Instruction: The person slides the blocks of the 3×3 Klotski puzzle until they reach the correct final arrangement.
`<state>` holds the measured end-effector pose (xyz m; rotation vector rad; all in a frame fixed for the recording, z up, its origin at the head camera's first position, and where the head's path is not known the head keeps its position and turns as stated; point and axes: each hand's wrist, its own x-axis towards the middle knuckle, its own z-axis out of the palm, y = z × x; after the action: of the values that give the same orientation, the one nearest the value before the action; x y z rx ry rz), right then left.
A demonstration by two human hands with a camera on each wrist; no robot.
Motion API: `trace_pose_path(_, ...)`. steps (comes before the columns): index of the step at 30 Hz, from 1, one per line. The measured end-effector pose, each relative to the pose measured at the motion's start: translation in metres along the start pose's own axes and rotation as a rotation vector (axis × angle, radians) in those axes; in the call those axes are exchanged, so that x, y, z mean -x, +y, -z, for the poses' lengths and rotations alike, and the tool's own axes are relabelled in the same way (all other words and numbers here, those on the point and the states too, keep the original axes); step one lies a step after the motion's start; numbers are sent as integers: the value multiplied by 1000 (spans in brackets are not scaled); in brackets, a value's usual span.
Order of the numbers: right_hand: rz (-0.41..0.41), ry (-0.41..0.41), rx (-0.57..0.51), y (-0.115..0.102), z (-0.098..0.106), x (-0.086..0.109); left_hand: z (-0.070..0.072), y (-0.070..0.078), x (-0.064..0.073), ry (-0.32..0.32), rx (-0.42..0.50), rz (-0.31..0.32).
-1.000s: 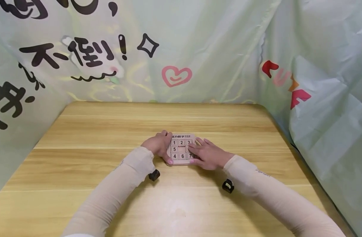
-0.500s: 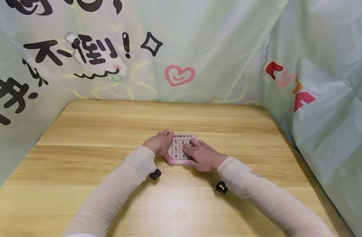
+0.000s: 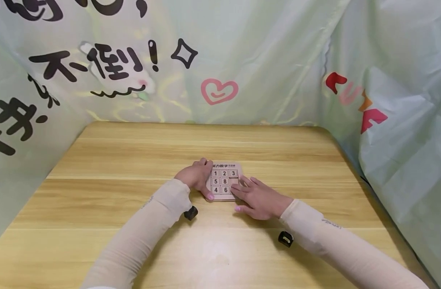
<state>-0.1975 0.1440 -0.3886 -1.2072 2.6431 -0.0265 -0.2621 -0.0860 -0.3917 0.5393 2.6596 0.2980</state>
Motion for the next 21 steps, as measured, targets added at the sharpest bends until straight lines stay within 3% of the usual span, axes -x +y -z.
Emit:
trace_pose_path(15,-25,54,-2,16,-1,-13,0,2,-3,-5,-7,-7)
trace_pose_path(21,48,22,-31,5,-1,-9,0,1,-2,-13,-3,4)
